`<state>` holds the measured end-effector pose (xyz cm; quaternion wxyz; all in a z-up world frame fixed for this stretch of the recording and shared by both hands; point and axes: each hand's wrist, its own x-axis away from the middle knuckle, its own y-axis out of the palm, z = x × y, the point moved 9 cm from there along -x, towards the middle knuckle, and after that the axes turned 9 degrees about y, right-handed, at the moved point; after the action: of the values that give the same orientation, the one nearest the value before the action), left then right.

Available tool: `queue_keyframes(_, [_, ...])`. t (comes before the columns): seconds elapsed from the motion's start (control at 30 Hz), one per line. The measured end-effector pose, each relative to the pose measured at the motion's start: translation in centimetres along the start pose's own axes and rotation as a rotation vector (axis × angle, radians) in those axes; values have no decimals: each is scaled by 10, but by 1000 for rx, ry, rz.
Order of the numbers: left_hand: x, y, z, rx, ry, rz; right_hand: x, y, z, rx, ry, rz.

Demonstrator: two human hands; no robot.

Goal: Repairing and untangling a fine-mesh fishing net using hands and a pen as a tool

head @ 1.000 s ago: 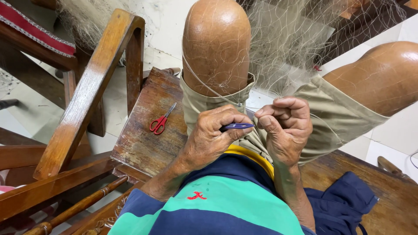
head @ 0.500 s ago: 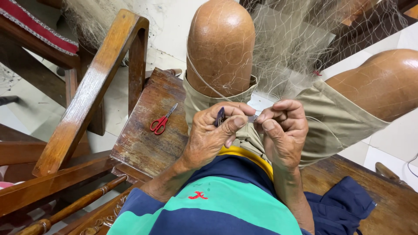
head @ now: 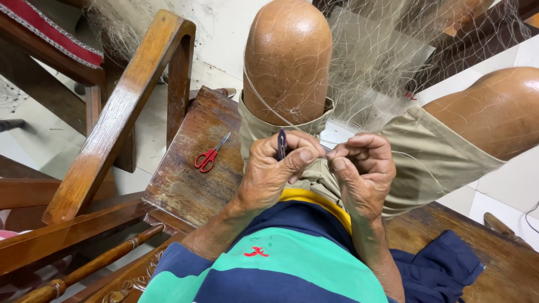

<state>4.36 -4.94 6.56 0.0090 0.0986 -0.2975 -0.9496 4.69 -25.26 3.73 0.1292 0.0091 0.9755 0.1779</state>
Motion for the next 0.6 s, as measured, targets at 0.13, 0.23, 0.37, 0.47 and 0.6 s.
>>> queue_keyframes(0.13, [-2, -10, -2, 16, 17, -12, 0, 6, 0, -35, 21, 14])
queue_keyframes(0.23, [-6, -14, -4, -1, 25, -56, 0, 5, 4, -72, 30, 19])
queue_keyframes(0.37, [-11, -15, -2, -9, 50, -92, 3, 4, 9, -111, 69, 28])
queue_keyframes(0.47, [-12, -16, -4, 9, 50, -95, 9, -1, 16, -130, 81, 27])
queue_keyframes(0.6, [-11, -13, -4, 44, 45, -102, 17, -6, 20, -152, 100, 38])
